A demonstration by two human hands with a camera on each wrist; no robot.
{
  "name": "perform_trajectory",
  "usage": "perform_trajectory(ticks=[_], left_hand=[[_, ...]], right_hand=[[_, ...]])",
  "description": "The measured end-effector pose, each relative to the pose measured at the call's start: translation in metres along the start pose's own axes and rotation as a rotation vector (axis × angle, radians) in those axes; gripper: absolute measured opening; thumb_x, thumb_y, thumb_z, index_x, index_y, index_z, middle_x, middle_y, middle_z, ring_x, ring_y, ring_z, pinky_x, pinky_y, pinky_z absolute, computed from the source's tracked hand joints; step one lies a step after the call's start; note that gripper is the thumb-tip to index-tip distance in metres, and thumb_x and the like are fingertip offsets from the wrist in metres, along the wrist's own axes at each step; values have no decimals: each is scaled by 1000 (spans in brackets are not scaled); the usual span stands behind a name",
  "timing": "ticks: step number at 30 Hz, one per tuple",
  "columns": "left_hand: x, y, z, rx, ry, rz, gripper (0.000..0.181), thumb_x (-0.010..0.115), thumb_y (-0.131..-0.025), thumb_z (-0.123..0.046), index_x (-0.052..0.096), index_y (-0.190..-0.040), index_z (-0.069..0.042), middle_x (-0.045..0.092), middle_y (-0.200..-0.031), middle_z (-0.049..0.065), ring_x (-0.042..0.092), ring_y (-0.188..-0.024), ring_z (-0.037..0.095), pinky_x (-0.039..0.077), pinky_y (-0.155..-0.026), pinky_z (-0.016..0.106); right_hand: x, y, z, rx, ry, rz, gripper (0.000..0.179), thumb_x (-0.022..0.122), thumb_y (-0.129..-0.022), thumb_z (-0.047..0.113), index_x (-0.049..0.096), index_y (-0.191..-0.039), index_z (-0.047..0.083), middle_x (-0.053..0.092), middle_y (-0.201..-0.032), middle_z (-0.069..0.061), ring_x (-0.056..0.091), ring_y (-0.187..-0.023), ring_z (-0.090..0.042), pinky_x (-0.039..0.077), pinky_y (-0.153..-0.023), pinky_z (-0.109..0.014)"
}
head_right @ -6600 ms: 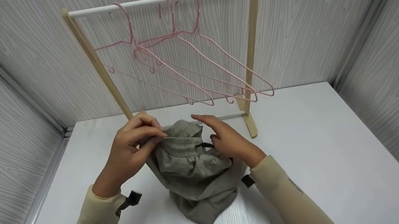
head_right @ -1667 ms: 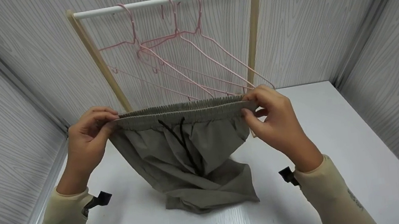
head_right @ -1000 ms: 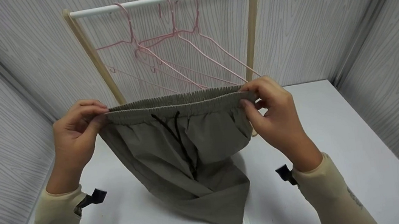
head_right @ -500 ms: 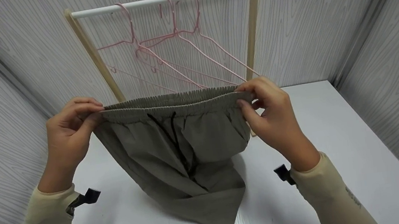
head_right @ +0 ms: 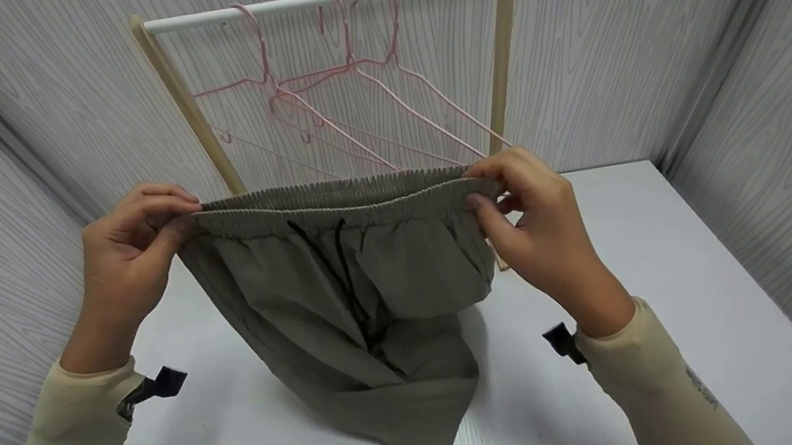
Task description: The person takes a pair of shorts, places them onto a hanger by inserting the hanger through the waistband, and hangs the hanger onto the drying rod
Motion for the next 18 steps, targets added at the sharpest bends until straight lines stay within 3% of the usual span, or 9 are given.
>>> perform_trajectory(ticks=[18], left_hand=[[-4,-18,-15,25,-22,36,16,69,-104,3,81,-108,-6,69,-117,9,68,-108,26,59,-84,27]], right_hand=[[-8,-10,11,-9,-76,-33,21,67,-92,-23,70,-112,-17,68,-106,-13,68,-82,-16,58,-70,-18]])
Point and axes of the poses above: each hand's wrist, its own y-axis away from the middle knuckle, its own x-axis out of the palm, z = x × y, the point moved 10 cm from there along -y, towards the middle knuckle
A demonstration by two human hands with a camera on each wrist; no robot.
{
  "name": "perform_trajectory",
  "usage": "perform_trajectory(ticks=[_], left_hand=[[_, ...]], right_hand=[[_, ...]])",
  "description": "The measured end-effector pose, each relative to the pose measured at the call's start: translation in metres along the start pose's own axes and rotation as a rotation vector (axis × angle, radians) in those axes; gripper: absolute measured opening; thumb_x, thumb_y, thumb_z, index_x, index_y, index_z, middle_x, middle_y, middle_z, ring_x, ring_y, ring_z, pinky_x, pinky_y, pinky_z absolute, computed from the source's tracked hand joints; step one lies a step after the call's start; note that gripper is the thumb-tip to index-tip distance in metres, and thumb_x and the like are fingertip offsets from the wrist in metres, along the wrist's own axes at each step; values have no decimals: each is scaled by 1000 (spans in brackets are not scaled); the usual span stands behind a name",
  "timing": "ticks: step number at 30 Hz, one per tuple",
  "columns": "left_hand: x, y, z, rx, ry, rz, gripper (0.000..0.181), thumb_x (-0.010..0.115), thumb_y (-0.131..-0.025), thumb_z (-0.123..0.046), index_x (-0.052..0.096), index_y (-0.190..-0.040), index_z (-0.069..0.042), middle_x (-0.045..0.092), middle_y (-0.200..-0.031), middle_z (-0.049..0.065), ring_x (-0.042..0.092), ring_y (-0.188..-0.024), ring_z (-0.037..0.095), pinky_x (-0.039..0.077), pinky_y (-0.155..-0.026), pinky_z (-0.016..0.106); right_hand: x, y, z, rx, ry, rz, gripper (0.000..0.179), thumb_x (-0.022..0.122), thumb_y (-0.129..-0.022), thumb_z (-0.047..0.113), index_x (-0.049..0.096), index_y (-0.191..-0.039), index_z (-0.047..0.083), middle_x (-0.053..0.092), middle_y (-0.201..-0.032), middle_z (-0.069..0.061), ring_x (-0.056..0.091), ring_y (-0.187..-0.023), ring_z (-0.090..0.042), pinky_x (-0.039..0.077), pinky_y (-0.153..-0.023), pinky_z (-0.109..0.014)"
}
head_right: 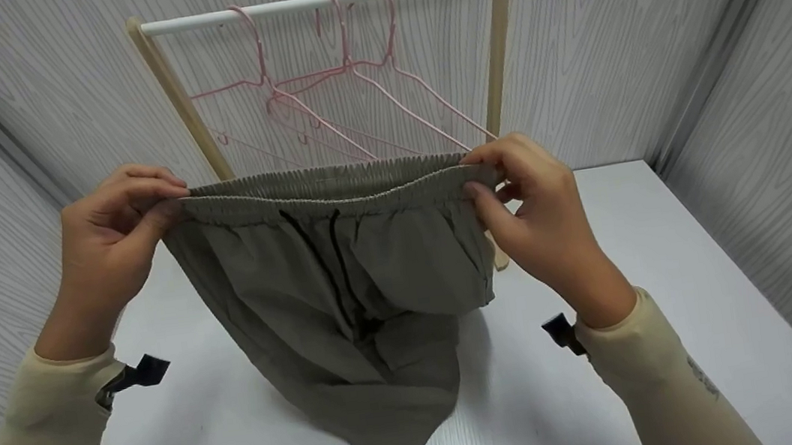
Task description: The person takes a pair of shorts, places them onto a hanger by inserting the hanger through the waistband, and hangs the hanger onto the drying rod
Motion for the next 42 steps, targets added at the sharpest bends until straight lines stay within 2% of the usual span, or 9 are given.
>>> perform_trajectory(ticks=[7,14,21,32,38,42], left_hand=[[3,4,6,-3,16,-2,16,69,-103,4,81,-107,-5,69,-116,9,67,-108,26,59,-84,27],[7,13,17,-26,29,7,17,67,-105,4,81,-108,-6,68,-118,9,69,-109,25,59,-85,27],[12,21,26,-20,13,12,17,67,-106,1,81,-110,-9,69,-119,6,69,-110,25,59,-87,28],[21,36,37,-37,38,-25,16,67,-106,2,79,-110,-7,68,-119,8,70,-109,25,58,-87,28],[27,47,49,-90,53,-40,14,66,-107,1,78,-110,-5,66,-122,14,69,-114,23,58,-93,27],[30,53,56,-118,55,-50,14,66,-107,1,77,-111,-4,67,-124,11,69,-117,24,58,-98,28]], right_hand=[[-1,2,-3,12,43,-11,22,68,-91,-24,71,-111,-16,68,-106,-14,68,-83,-15,58,-70,-17],[1,7,-11,22,99,4,26,70,-90,-24,72,-113,-12,69,-107,-10,70,-86,-12,59,-73,-17],[3,15,-21,37,81,13,27,68,-90,-25,71,-114,-13,68,-108,-8,70,-86,-11,60,-74,-17],[5,28,-33,60,86,21,29,69,-90,-25,71,-115,-12,69,-110,-9,70,-87,-11,59,-73,-16],[7,36,-42,82,100,21,32,69,-89,-26,71,-117,-11,69,-111,-9,70,-89,-10,59,-74,-16],[8,40,-45,89,125,30,32,70,-90,-25,73,-117,-7,69,-112,-11,70,-89,-10,59,-74,-15]])
Point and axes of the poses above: each hand's wrist, its own y-axis away from the middle knuckle, its own x-axis out of the palm, z = x × y, the point moved 10 cm from there along -y, towards the middle knuckle
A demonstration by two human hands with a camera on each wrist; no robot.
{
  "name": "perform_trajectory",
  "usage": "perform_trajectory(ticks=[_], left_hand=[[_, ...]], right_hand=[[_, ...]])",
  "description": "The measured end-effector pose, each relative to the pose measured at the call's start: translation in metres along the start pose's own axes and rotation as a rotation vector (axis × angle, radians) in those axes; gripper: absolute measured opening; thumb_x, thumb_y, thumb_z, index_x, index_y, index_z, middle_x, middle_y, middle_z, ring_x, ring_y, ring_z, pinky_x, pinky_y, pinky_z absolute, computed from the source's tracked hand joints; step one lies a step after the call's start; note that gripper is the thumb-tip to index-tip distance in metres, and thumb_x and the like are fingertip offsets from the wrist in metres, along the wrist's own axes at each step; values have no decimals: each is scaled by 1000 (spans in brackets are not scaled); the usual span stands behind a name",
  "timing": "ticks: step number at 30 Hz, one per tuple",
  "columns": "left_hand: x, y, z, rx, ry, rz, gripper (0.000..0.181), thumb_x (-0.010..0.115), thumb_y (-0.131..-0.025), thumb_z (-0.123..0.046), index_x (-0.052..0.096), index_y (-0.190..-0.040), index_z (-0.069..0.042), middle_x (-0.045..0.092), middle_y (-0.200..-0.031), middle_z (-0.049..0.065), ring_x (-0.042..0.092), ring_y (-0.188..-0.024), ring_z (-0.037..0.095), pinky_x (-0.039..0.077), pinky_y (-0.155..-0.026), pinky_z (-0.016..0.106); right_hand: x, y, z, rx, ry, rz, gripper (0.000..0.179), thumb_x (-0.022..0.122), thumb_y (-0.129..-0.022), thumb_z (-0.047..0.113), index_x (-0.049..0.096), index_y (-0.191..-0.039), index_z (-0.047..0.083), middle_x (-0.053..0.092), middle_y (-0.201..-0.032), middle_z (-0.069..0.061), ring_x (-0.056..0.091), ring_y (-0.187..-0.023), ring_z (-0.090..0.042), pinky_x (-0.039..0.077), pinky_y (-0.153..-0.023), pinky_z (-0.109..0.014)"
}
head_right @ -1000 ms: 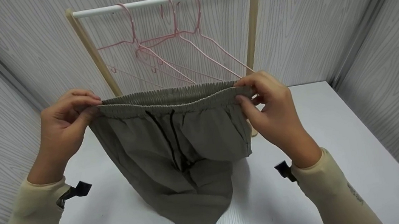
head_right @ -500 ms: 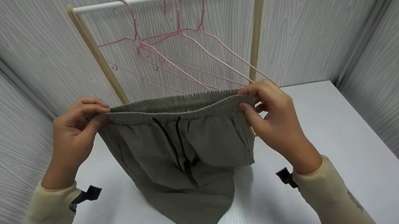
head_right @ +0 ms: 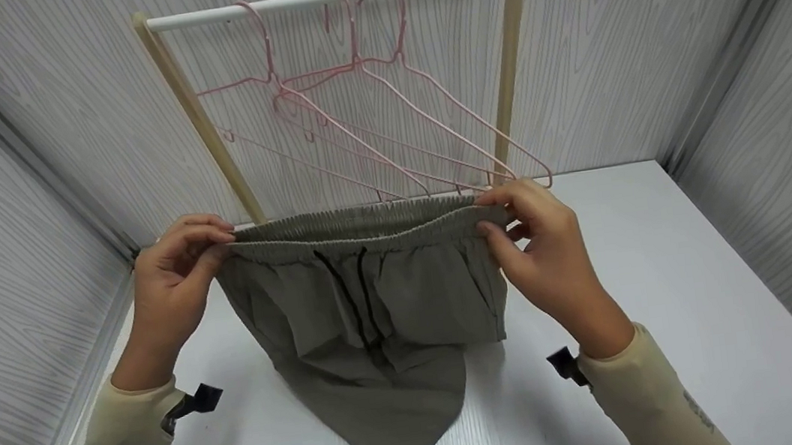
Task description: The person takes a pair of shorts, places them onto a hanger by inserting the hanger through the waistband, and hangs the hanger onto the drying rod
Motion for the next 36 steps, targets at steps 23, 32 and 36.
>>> perform_trajectory(ticks=[23,32,36], left_hand=[[9,17,24,-57,-5,57,17,63,-109,-1,77,-114,-8,68,-127,11,69,-117,24,58,-98,29],[16,24,31,-67,-172,126,13,59,-113,-10,72,-116,-12,72,-121,-2,68,-105,16,56,-88,25],[21,28,34,-42,-311,161,14,56,-115,-15,70,-118,-14,71,-116,-4,64,-96,11,55,-82,26]], right_hand=[[12,24,-20,46,107,39,30,76,-86,-23,72,-109,-4,69,-102,-12,72,-86,-6,57,-72,-13],[18,33,-31,23,147,119,29,79,-86,-20,72,-104,1,68,-98,-6,71,-82,-6,57,-71,-13],[22,38,-37,15,167,193,28,80,-88,-15,70,-102,7,69,-98,0,72,-83,-5,59,-71,-15]])
Point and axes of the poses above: each hand's wrist, its own y-axis away from the middle knuckle, its own x-axis out of the palm, z = x × y, the point moved 10 cm from there along -y, towards the middle knuckle
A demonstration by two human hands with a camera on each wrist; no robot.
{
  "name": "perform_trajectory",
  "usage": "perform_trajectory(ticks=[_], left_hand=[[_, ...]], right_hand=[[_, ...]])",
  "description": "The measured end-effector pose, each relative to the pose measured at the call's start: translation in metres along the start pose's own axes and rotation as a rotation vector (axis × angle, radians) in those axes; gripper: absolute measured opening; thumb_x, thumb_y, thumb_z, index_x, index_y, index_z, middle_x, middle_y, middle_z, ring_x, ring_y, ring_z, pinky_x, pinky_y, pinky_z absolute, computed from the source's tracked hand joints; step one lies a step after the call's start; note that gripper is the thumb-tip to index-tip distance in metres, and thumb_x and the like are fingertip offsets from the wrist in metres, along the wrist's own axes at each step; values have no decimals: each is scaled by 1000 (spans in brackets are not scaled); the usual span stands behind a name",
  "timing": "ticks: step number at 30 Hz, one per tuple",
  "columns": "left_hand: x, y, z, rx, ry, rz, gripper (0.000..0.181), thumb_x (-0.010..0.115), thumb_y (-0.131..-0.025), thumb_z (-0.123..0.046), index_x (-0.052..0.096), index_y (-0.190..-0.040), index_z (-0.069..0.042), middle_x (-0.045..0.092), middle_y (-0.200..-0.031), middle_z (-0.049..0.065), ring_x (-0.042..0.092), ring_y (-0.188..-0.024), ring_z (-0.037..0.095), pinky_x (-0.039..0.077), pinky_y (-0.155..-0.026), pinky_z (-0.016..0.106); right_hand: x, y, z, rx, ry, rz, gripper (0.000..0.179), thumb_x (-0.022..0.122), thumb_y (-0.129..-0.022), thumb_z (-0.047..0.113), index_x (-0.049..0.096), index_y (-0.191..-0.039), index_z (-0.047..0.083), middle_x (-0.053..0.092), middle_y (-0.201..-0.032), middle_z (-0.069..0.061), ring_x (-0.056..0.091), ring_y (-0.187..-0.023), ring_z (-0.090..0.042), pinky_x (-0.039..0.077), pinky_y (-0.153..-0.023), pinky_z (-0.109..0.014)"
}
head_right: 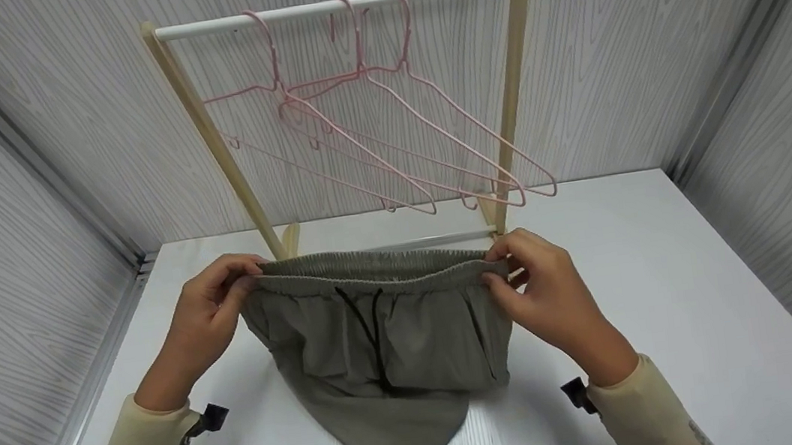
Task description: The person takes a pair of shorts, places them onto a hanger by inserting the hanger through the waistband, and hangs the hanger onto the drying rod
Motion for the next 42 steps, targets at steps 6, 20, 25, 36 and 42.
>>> perform_trajectory(ticks=[6,20,25,36,42], left_hand=[[10,7,4,29,-85,54,13,54,-116,-19,67,-116,-15,67,-109,-4,61,-94,9,56,-82,30],[20,21,16,22,38,128,9,61,-112,-11,70,-113,-16,67,-111,-4,63,-96,11,56,-84,29],[24,26,19,22,86,159,12,65,-110,-10,72,-114,-19,68,-110,-1,61,-91,13,54,-80,26],[25,31,20,-12,206,158,20,70,-105,-4,76,-116,-19,70,-118,-4,68,-103,20,58,-87,26],[23,34,16,11,211,137,21,72,-104,-3,76,-116,-19,71,-118,-3,69,-105,22,58,-88,26]], right_hand=[[11,6,-10,44,23,110,32,80,-88,-14,68,-96,15,69,-97,6,72,-85,-7,60,-72,-19],[35,24,-32,127,-16,247,37,83,-87,-13,64,-89,18,70,-98,8,76,-89,-6,64,-72,-28],[45,32,-42,175,-37,288,35,83,-88,-12,63,-88,17,70,-97,6,76,-90,-8,65,-73,-30],[58,45,-53,246,-49,341,31,83,-91,-7,63,-89,17,69,-95,3,77,-92,-13,66,-76,-32],[65,52,-56,242,-57,352,32,84,-90,-6,62,-89,17,68,-95,5,76,-93,-14,65,-78,-30]])
Point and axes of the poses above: each hand's wrist, its own y-axis away from the middle knuckle, its own x-axis out of the palm, z = x × y, the point moved 10 cm from there along -y, towards the middle knuckle
